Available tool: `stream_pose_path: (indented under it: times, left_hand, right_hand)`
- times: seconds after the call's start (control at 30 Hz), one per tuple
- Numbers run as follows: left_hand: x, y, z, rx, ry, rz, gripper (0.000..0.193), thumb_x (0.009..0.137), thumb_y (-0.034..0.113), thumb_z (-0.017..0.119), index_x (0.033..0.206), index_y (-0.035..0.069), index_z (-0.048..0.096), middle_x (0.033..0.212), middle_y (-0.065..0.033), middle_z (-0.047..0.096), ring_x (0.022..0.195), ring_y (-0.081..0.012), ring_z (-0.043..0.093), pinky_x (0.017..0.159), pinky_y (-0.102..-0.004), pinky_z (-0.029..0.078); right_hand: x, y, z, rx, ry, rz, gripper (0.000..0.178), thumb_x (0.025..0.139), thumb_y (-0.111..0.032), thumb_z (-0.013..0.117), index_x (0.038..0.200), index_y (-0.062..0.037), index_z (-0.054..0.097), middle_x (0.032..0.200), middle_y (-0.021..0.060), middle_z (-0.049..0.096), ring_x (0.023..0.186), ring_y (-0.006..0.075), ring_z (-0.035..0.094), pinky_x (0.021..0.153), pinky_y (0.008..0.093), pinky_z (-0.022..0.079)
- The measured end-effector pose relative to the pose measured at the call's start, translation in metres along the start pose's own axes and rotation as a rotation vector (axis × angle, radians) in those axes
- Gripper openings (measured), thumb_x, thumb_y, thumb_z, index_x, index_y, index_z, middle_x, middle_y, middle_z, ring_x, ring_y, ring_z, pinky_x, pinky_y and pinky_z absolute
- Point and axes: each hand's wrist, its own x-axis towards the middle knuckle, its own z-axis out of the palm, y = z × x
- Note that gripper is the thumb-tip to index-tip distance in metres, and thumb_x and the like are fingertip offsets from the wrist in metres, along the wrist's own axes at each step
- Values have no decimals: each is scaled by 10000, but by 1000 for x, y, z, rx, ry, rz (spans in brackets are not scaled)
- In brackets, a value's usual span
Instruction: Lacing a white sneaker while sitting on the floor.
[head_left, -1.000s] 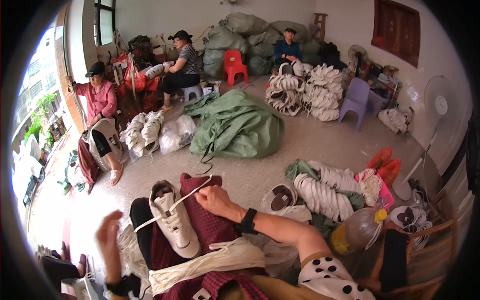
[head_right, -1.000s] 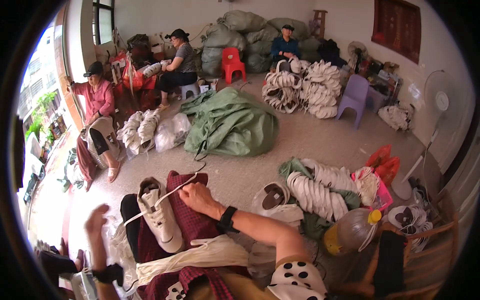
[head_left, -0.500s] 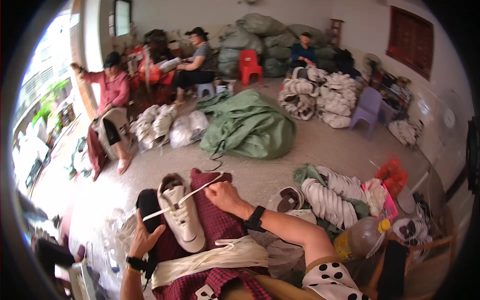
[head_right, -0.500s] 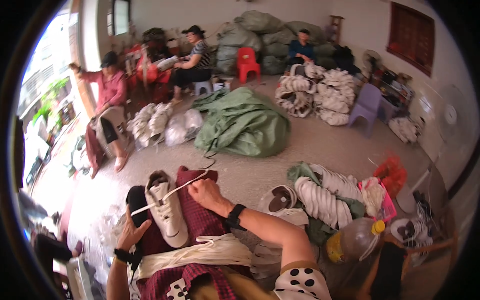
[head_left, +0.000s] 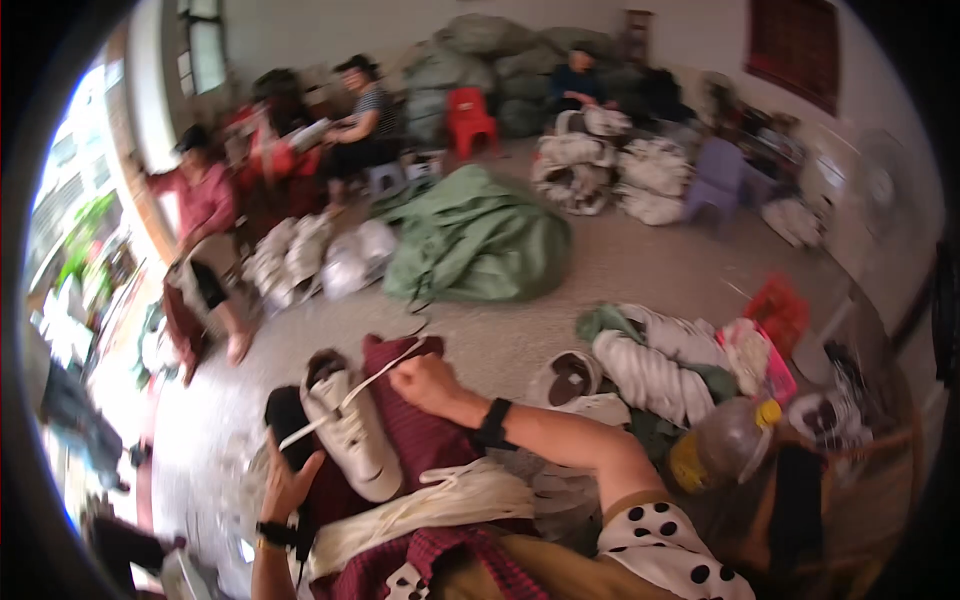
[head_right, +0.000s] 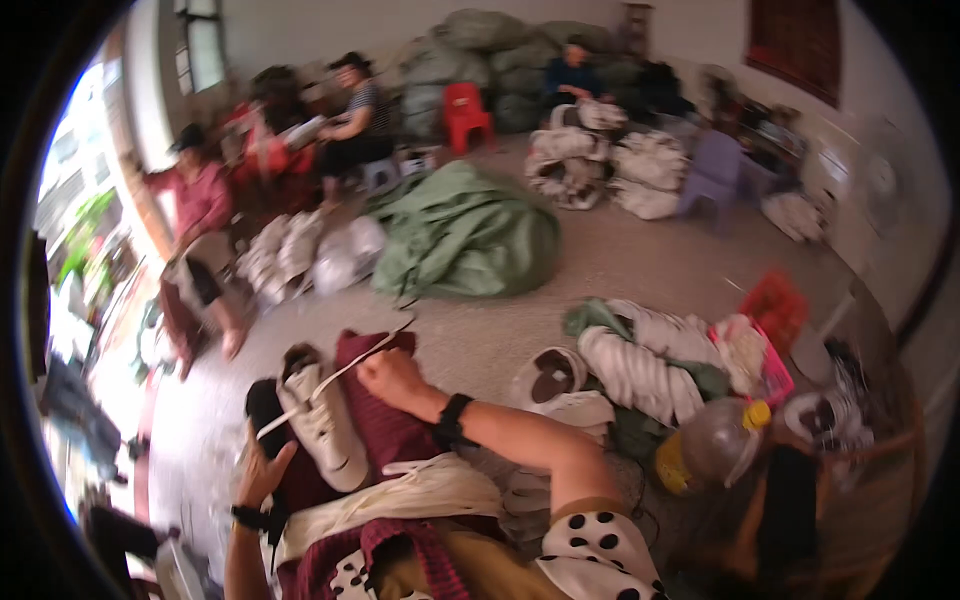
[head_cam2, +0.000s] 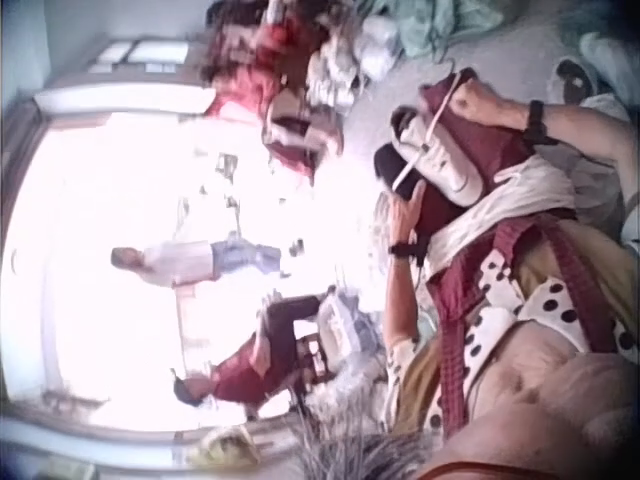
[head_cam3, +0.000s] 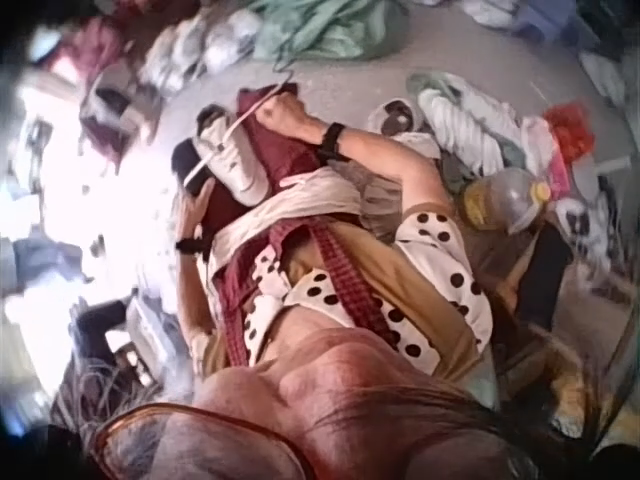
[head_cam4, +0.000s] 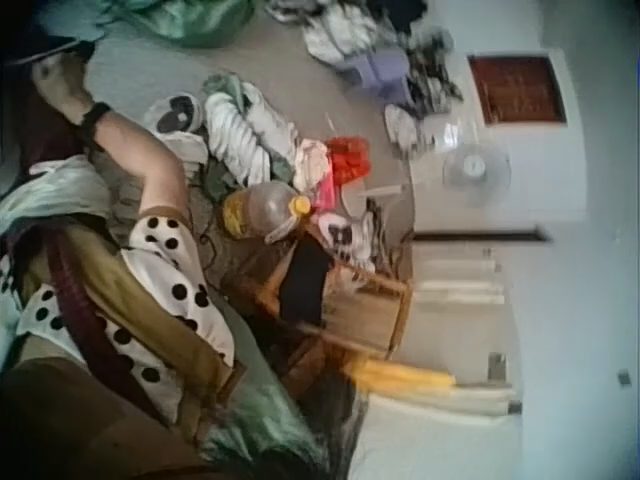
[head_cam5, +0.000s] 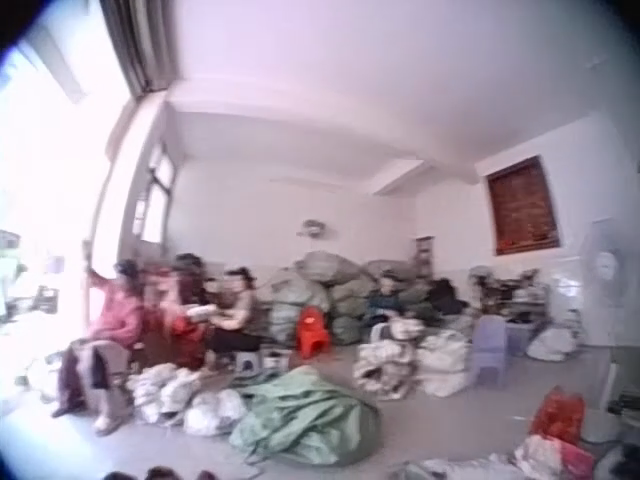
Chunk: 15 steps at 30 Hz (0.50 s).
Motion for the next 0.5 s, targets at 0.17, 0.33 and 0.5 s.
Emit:
stream_pose_path:
  times: [0.17, 0.33, 0.5]
  left_hand:
    - [28, 29, 14, -49, -269, -106, 1112, 821, 586, 724, 1549, -24, 146, 1446, -340, 411, 1347, -399, 444, 1091, -429, 405]
    - [22, 40, 26, -85, -193, -224, 1294, 779, 673, 711, 1542, -40, -53, 1420, -465, 321, 1349, -530, 382, 1134, -457, 348]
    - [11, 21, 37, -106, -107, -208, 1363, 743, 744, 689, 1541, 0, -127, 1333, -489, 369, 1256, -586, 450, 1081, -501, 398]
  right_hand:
    - [-6, 15, -31, 56, -159, 32, 389, 894, -194, 619, 576, -25, 471, 523, 143, 390, 468, 174, 375, 459, 426, 306]
    - [-5, 24, -40, -52, -116, -39, 367, 938, -133, 571, 683, 62, 393, 626, 258, 347, 498, 280, 325, 503, 454, 310]
    - [3, 1, -41, -85, -271, 94, 409, 932, -137, 580, 661, 53, 341, 540, 160, 322, 480, 185, 342, 500, 440, 298]
